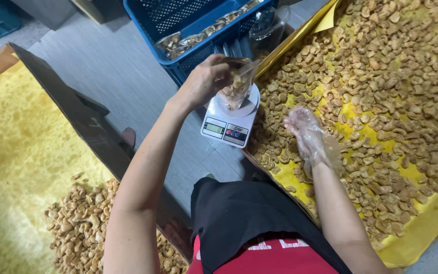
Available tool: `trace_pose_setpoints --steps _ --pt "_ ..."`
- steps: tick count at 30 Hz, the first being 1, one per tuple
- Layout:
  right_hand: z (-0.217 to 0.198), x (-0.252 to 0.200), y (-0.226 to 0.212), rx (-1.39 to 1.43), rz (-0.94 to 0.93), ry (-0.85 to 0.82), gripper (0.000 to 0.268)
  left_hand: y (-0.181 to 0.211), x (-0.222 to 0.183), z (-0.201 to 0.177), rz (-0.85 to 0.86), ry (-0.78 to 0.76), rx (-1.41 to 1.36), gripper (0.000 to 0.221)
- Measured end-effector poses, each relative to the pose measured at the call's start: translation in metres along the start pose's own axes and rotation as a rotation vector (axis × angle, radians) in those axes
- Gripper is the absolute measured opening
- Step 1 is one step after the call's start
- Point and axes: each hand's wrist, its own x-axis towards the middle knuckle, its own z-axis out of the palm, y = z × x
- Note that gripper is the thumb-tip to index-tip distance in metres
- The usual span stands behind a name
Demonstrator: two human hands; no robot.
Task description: The person scoops dried fruit from a large yellow tray into clear plastic bags, weighs each bag on a digital scale, and places the filled bags into a blue basket. The process is repeated multiple times.
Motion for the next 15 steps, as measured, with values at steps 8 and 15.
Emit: trace_pose_setpoints --steps 8,15 --pt "0.012 0.001 0.010 -0.050 -0.012 -0.143 0.027 0.026 -0.007 -0.022 -0.166 -0.061 0.093 0.036" --pt "0.038 0.019 0.000 -0.336 -0.183 -0.548 0.018 0.032 -0.100 -0.040 -0.440 0.260 0.068 0.036"
